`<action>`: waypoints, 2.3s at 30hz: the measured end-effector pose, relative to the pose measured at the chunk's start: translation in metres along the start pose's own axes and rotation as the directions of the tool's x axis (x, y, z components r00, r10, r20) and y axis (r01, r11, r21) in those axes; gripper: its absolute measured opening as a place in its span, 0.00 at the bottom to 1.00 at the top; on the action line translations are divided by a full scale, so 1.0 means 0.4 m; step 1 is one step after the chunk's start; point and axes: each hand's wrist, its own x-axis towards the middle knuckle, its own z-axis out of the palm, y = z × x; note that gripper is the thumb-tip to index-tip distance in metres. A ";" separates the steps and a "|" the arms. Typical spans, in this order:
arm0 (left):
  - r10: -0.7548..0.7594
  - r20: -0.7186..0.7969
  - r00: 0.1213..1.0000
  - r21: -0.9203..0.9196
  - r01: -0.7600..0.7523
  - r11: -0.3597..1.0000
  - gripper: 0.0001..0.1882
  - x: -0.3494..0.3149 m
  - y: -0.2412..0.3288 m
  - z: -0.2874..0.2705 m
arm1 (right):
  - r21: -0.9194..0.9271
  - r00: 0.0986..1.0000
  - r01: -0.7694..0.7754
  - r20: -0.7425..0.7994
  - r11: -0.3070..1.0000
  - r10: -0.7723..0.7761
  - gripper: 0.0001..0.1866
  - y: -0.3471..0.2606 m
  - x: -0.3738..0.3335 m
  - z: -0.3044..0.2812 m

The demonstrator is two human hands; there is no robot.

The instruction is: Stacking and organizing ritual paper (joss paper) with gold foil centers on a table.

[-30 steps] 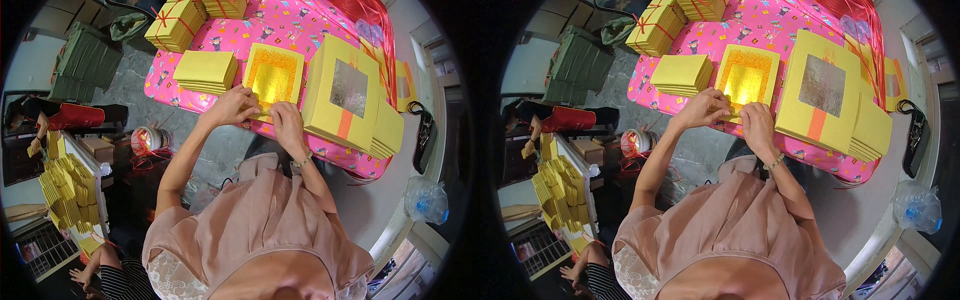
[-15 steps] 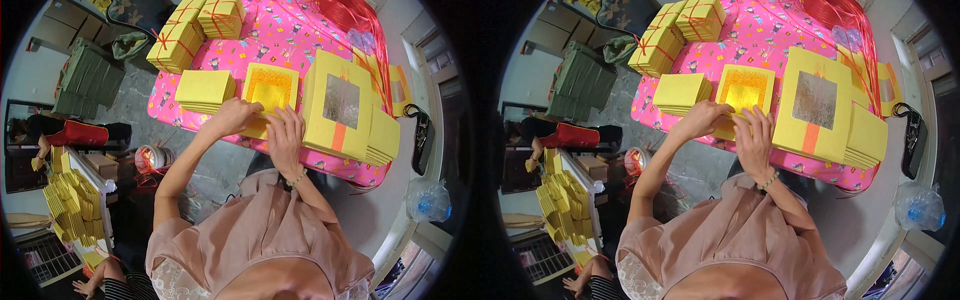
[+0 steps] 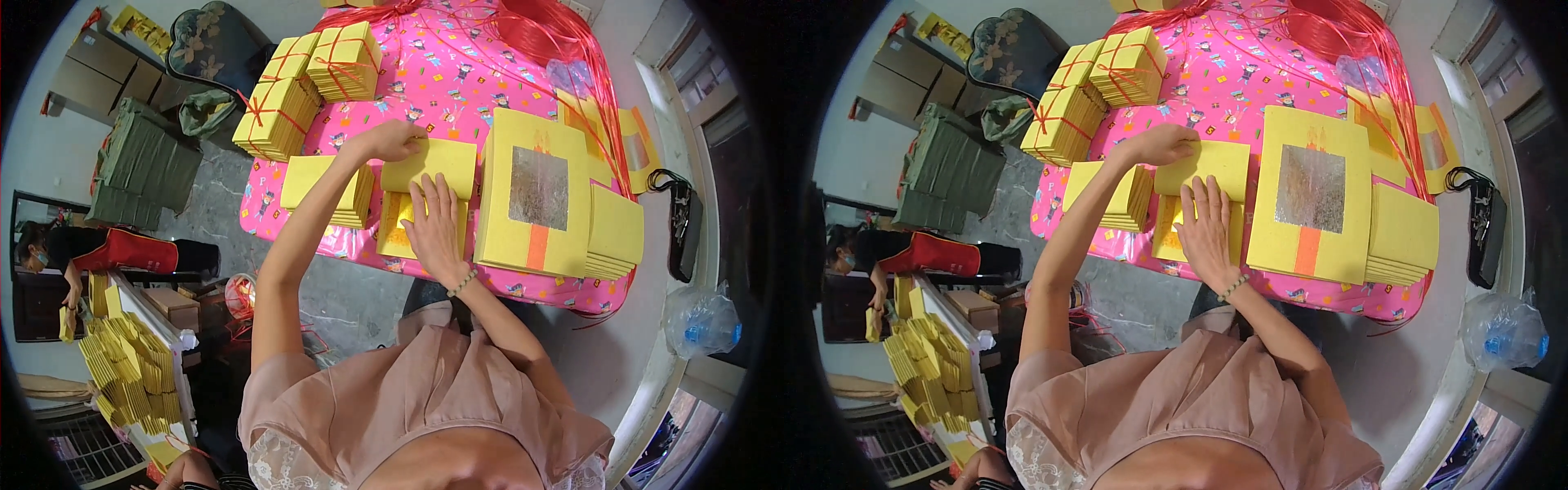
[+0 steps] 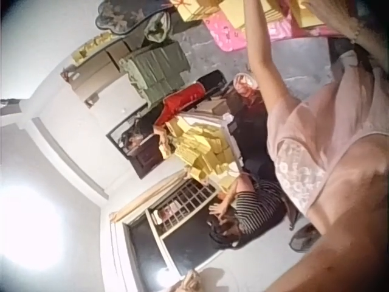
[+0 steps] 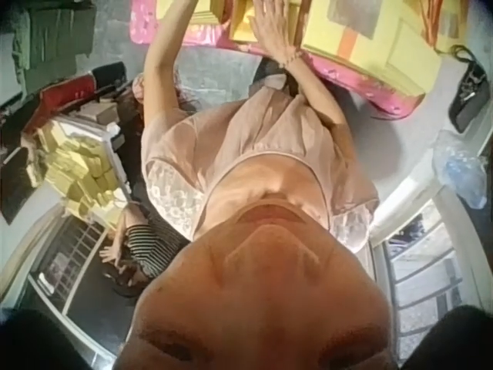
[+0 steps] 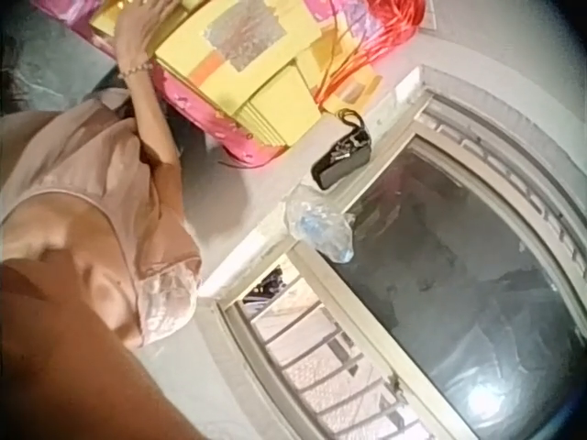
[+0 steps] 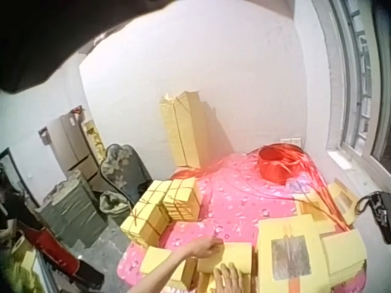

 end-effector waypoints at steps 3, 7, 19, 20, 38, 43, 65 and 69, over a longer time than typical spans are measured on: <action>-0.010 -0.006 1.000 -0.022 0.010 1.000 0.16 0.044 -0.038 0.019 | -0.041 1.000 -0.027 0.006 0.999 0.028 0.36 0.015 0.023 0.027; -0.025 -0.027 0.999 -0.019 0.024 1.000 0.15 0.074 -0.074 0.038 | -0.066 0.999 -0.052 0.000 0.997 0.052 0.36 0.033 0.050 0.048; -0.094 -0.034 0.995 -0.405 0.072 0.911 0.15 0.089 -0.148 0.071 | -0.092 0.999 -0.046 -0.014 0.995 0.045 0.34 0.046 0.057 0.063; -0.085 0.018 0.996 -0.422 0.084 0.902 0.16 0.089 -0.156 0.071 | -0.091 0.999 -0.043 -0.012 0.995 0.042 0.34 0.044 0.058 0.065; -0.093 -0.059 0.994 -0.107 0.086 0.990 0.15 0.098 -0.091 0.059 | -0.097 0.998 -0.063 0.019 0.993 0.065 0.35 0.045 0.052 0.055; -0.091 -0.047 0.995 -0.115 0.085 0.990 0.15 0.101 -0.091 0.057 | -0.067 0.998 -0.052 0.019 0.996 0.053 0.37 0.047 0.052 0.052; -0.202 0.185 0.962 -0.091 0.221 0.971 0.16 0.179 -0.109 0.033 | -0.150 0.992 0.040 0.125 0.988 -0.021 0.33 0.054 0.037 0.054; -0.204 0.189 0.960 -0.075 0.222 0.972 0.16 0.187 -0.121 0.042 | -0.156 0.992 0.050 0.125 0.986 -0.030 0.33 0.054 0.035 0.059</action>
